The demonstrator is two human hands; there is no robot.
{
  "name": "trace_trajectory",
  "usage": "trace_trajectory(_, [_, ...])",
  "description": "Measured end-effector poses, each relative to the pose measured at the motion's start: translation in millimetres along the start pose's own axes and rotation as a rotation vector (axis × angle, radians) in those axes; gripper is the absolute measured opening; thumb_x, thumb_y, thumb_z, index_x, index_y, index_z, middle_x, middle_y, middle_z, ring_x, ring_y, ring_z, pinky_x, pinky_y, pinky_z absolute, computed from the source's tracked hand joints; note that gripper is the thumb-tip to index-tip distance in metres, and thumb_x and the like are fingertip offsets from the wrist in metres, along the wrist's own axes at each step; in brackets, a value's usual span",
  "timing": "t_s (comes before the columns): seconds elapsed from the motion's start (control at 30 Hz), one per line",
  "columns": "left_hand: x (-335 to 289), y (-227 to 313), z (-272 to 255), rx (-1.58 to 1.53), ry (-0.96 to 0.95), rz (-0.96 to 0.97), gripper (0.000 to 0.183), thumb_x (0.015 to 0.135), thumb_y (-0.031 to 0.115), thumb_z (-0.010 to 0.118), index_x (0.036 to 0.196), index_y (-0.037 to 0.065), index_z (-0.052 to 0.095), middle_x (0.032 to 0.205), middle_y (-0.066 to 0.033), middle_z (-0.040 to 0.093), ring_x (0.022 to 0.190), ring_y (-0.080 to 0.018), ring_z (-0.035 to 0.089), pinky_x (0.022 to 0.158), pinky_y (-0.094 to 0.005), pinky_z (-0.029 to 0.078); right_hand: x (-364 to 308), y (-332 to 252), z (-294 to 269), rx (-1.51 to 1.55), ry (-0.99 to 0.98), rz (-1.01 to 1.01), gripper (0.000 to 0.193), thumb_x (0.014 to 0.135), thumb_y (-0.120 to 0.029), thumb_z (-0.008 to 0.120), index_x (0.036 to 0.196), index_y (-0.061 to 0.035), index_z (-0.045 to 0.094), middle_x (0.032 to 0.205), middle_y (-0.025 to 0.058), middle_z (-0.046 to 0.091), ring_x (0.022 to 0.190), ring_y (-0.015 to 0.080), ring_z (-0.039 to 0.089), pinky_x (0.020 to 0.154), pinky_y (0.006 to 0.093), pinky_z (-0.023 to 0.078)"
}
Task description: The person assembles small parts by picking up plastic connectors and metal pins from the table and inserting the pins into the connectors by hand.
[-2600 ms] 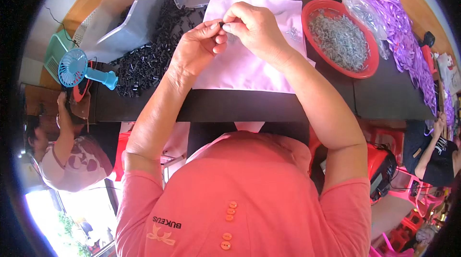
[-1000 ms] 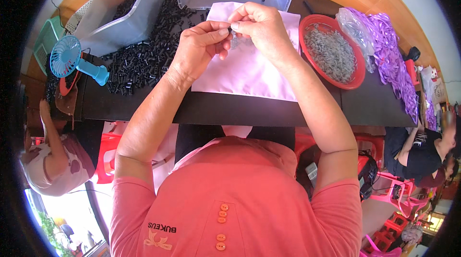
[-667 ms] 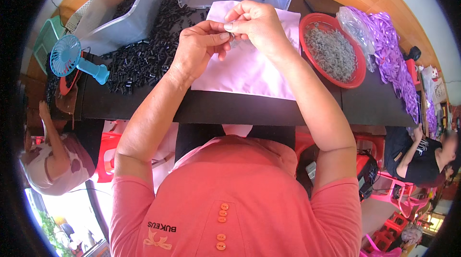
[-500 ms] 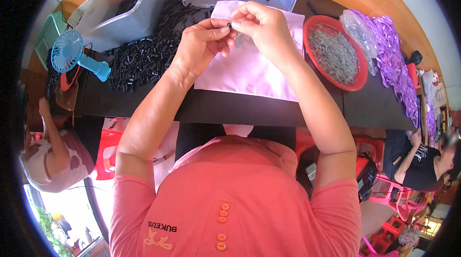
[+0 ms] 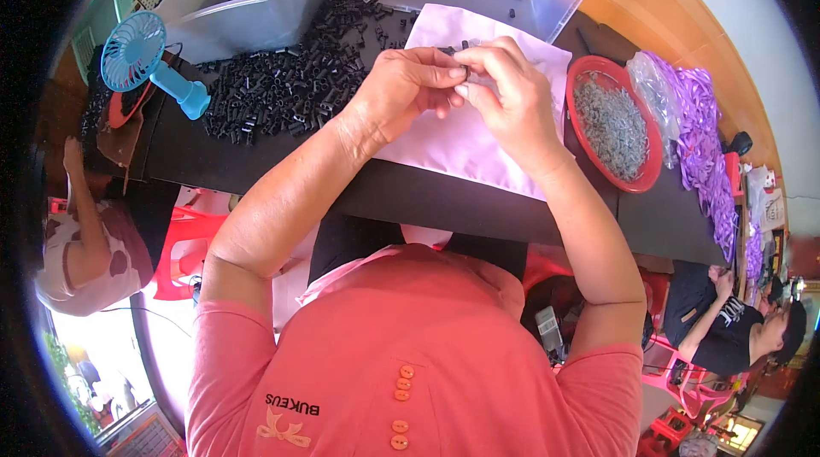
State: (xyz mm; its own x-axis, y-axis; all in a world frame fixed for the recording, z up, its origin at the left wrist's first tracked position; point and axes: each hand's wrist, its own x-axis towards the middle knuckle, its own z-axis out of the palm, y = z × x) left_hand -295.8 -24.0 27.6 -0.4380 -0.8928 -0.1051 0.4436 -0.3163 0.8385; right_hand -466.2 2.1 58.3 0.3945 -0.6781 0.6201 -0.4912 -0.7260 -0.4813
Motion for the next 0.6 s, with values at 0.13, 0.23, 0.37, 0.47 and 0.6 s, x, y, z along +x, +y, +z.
trace_trajectory(0.13, [-1,-5,5,-0.047,-0.005,-0.017,0.011,0.088,0.002,0.064,0.095,-0.006,0.064,0.081,-0.0123,0.067,0.065,-0.0185,0.065,0.053,-0.0273,0.050,-5,0,-1,0.017,0.053,0.067,0.020,0.074,0.004,0.069,0.092,-0.0002,0.061,0.089,0.0082,0.058,0.081,0.0197,0.064,0.073,0.0312,0.053])
trace_trajectory(0.23, [-1,-6,4,-0.046,0.021,-0.043,0.010,0.087,0.003,0.065,0.092,-0.006,0.064,0.080,-0.0124,0.066,0.063,-0.0185,0.064,0.051,-0.0276,0.049,8,5,-14,0.143,-0.181,0.208,0.018,0.074,0.002,0.068,0.091,0.0006,0.063,0.086,0.0050,0.060,0.081,0.0148,0.063,0.071,0.0282,0.051])
trace_trajectory(0.37, [1,-11,7,0.030,-0.013,-0.067,0.011,0.083,0.001,0.067,0.090,-0.006,0.063,0.076,-0.0128,0.066,0.060,-0.0178,0.063,0.047,-0.0279,0.047,49,36,-27,0.248,-0.278,0.376,0.013,0.076,-0.003,0.065,0.089,0.0023,0.066,0.081,0.0047,0.067,0.076,0.0104,0.061,0.071,0.0270,0.048])
trace_trajectory(0.47, [0,-14,11,0.071,-0.036,-0.073,0.014,0.077,0.002,0.071,0.086,-0.005,0.063,0.073,-0.0123,0.066,0.058,-0.0169,0.063,0.045,-0.0275,0.046,75,54,12,0.123,-0.245,0.220,0.014,0.076,-0.005,0.064,0.089,-0.0002,0.067,0.079,0.0067,0.067,0.073,0.0134,0.062,0.068,0.0277,0.048])
trace_trajectory(0.6, [0,-15,13,0.069,-0.166,-0.092,0.014,0.068,0.002,0.074,0.077,-0.004,0.065,0.069,-0.0115,0.066,0.055,-0.0163,0.063,0.042,-0.0260,0.046,99,61,60,-0.216,-0.341,-0.010,0.010,0.076,-0.009,0.066,0.084,-0.0036,0.066,0.083,0.0094,0.063,0.075,0.0244,0.062,0.069,0.0340,0.049])
